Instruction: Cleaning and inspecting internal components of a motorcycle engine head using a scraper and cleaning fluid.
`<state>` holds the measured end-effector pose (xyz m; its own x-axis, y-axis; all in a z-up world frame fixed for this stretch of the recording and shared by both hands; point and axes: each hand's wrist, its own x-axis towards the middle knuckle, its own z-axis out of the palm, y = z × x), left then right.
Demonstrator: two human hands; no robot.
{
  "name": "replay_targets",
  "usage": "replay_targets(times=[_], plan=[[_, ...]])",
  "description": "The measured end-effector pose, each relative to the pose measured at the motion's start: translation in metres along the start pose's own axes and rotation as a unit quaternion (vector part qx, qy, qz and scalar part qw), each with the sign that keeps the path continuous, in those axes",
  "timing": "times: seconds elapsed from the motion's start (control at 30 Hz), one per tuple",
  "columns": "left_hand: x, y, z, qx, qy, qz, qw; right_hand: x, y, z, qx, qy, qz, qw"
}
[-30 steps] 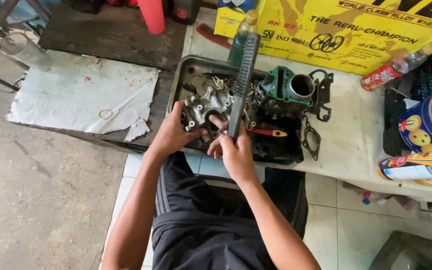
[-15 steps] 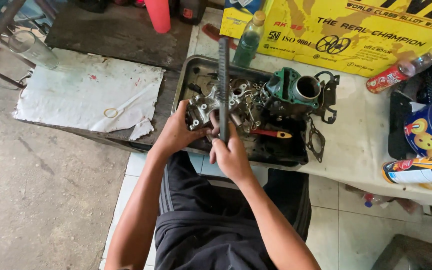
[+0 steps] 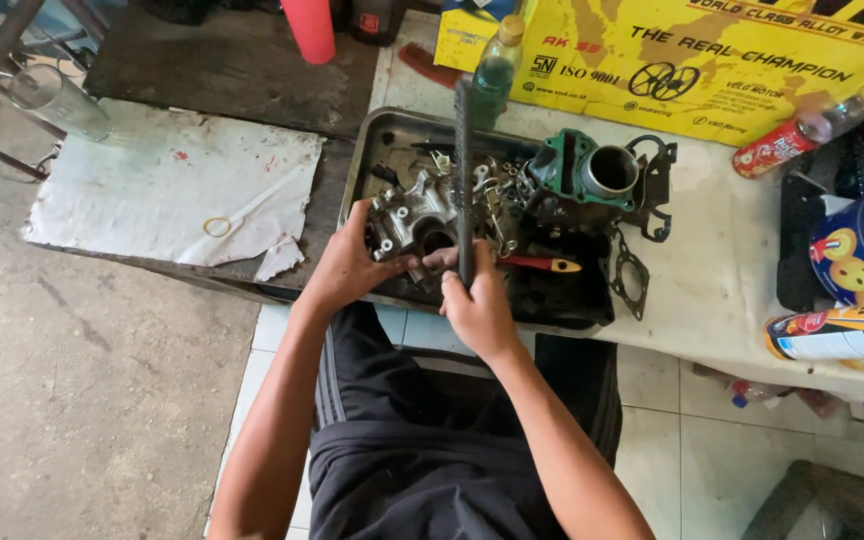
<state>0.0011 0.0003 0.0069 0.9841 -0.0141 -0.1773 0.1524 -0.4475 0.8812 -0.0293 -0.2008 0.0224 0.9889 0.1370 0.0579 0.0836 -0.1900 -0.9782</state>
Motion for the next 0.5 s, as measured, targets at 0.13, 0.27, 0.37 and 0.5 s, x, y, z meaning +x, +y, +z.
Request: replay_targets(times=[0.13,0.27,0.37,0.5], plan=[[0.000,0.000,0.000,-0.006,0.001,0.003,1.000,0.001,0.010,0.004,0.024,0.036,-0.019,0.999],[0.003,-0.004,0.000,-0.013,0.005,0.008,1.000,0.008,0.024,-0.001,-0.063,0.112,0.001,0.992],[0.005,-0.006,0.001,-0.011,0.005,0.006,1.000,0.014,0.009,0.000,-0.153,0.168,0.018,0.974],[0.003,-0.007,0.001,-0.014,0.006,0.014,1.000,0.030,0.022,0.019,-0.322,0.218,-0.042,0.920]])
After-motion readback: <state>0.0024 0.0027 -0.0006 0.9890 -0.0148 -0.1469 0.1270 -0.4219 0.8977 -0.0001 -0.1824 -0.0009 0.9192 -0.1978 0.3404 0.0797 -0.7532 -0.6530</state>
